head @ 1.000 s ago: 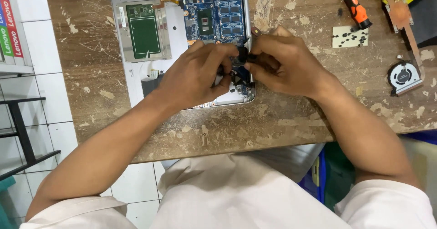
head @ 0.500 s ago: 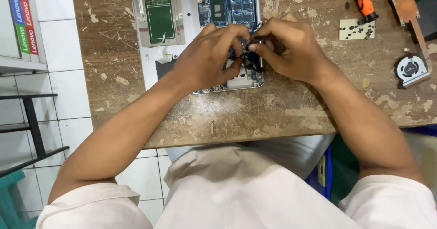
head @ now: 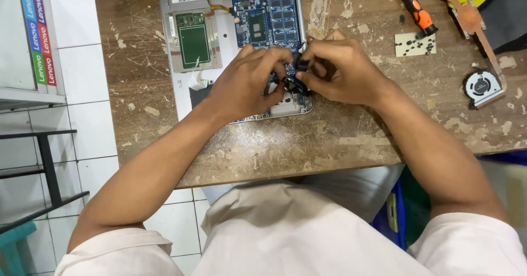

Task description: Disconnecting various internal cables and components from a laptop motherboard during disassembly.

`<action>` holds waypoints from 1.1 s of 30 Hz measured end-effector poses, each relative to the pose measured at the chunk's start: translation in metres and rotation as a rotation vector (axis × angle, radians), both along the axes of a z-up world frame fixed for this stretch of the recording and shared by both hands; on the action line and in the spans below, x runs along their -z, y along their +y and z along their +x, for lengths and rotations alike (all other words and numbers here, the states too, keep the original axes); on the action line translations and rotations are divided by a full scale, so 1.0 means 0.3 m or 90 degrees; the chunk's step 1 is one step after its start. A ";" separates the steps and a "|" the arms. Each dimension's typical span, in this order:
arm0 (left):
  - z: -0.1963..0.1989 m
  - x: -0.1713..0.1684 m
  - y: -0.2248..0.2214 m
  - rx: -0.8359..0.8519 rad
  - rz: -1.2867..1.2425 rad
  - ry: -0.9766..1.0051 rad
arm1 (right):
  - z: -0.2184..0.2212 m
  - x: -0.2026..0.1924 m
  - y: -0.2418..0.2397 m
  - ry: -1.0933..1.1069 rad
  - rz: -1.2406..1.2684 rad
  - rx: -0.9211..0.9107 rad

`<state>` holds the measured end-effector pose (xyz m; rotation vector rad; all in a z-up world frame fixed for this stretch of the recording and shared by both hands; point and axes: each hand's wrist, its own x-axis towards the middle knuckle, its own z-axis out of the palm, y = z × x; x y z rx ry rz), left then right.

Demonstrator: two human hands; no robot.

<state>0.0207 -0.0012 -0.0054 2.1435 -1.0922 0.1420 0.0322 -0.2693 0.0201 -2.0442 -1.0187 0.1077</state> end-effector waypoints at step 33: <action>0.002 -0.079 0.061 -0.074 -0.184 -0.154 | -0.003 0.005 0.055 -0.189 -0.086 0.103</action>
